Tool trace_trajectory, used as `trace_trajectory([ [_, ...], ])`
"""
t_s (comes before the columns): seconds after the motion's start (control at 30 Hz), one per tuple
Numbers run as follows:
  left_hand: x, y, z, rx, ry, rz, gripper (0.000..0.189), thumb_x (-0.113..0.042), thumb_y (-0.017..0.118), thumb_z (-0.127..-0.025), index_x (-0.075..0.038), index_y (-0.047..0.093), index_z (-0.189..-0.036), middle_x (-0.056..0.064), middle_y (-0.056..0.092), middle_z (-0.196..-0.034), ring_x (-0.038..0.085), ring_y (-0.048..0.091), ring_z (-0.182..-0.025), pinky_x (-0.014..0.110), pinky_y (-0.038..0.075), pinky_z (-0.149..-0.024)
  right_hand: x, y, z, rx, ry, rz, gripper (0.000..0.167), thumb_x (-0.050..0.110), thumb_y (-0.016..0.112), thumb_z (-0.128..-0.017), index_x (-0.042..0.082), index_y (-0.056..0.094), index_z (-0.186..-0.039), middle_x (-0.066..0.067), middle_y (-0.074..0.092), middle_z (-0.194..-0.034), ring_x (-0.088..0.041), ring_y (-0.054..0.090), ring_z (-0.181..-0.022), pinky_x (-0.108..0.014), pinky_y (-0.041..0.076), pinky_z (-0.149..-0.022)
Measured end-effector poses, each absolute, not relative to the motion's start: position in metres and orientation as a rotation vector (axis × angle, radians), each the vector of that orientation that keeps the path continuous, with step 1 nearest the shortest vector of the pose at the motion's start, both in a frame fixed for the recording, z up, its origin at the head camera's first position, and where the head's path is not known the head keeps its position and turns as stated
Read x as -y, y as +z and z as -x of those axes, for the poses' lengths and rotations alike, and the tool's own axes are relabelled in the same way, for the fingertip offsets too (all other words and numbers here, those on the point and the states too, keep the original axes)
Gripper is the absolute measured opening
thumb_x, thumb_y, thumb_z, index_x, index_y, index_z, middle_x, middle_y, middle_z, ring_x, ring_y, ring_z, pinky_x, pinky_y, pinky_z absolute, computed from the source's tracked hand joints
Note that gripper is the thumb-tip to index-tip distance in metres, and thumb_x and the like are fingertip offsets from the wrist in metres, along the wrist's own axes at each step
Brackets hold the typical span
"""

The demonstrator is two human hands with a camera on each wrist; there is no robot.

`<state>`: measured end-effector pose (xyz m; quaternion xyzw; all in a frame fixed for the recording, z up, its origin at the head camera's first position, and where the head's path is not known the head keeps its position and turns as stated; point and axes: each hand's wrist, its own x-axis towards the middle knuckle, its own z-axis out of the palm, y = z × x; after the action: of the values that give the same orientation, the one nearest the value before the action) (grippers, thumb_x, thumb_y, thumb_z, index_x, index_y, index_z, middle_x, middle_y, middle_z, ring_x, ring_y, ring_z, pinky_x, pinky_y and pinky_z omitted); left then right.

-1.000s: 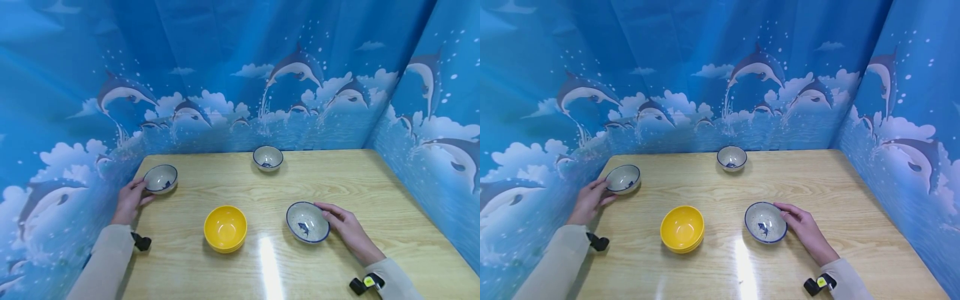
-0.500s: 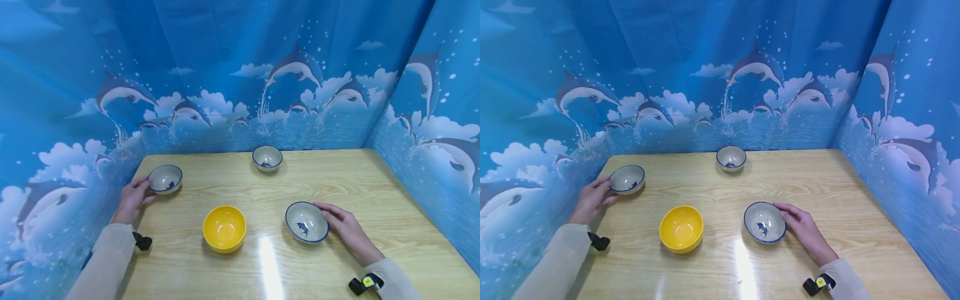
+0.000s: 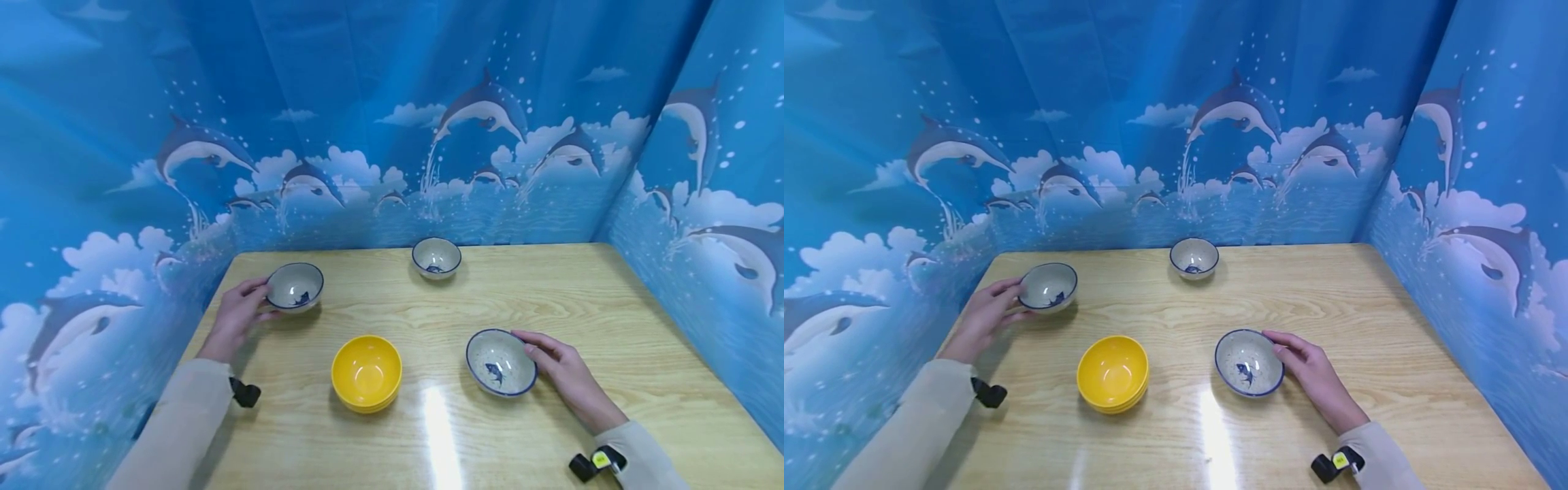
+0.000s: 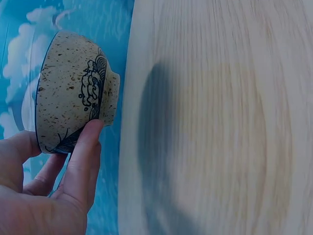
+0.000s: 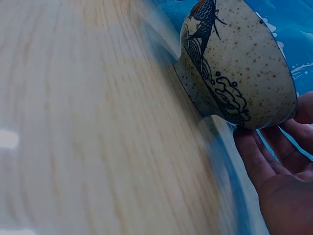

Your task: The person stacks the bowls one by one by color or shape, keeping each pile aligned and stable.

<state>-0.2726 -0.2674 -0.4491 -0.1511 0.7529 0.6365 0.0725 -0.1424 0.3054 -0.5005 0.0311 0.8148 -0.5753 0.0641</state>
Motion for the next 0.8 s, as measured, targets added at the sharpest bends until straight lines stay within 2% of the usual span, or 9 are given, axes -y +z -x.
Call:
trace_trajectory([
  [0.17, 0.249, -0.444, 0.271, -2.234, 1.903, 0.360, 0.059, -0.027, 0.053, -0.115, -0.007, 0.039, -0.168, 0.022, 0.040, -0.170, 0.030, 0.060, -0.135, 0.038, 0.064, -0.104, -0.305, -0.500, 0.142, -2.469, -1.726, -0.097, 0.055, 0.044, 0.057, -0.114, 0.012, 0.057, -0.158, -0.014, 0.051, -0.167, 0.022, 0.050, -0.124, -0.005, 0.044, -0.103],
  [0.37, 0.223, -0.435, 0.271, -2.242, 1.854, 0.353, 0.055, -0.028, 0.057, -0.114, -0.010, 0.046, -0.164, 0.020, 0.045, -0.166, 0.036, 0.056, -0.143, 0.037, 0.066, -0.099, -0.303, -0.499, 0.142, -2.478, -1.730, -0.081, 0.054, 0.043, 0.057, -0.114, 0.010, 0.058, -0.157, -0.016, 0.052, -0.166, 0.021, 0.051, -0.124, -0.005, 0.045, -0.103],
  [0.8, 0.175, -0.415, 0.269, -2.225, 1.790, 0.231, 0.050, -0.029, 0.064, -0.111, -0.013, 0.056, -0.157, 0.016, 0.053, -0.159, 0.036, 0.059, -0.137, 0.033, 0.068, -0.089, -0.303, -0.499, 0.143, -2.475, -1.723, -0.096, 0.056, 0.046, 0.057, -0.114, 0.012, 0.058, -0.158, -0.011, 0.055, -0.164, 0.021, 0.051, -0.124, -0.005, 0.043, -0.103],
])
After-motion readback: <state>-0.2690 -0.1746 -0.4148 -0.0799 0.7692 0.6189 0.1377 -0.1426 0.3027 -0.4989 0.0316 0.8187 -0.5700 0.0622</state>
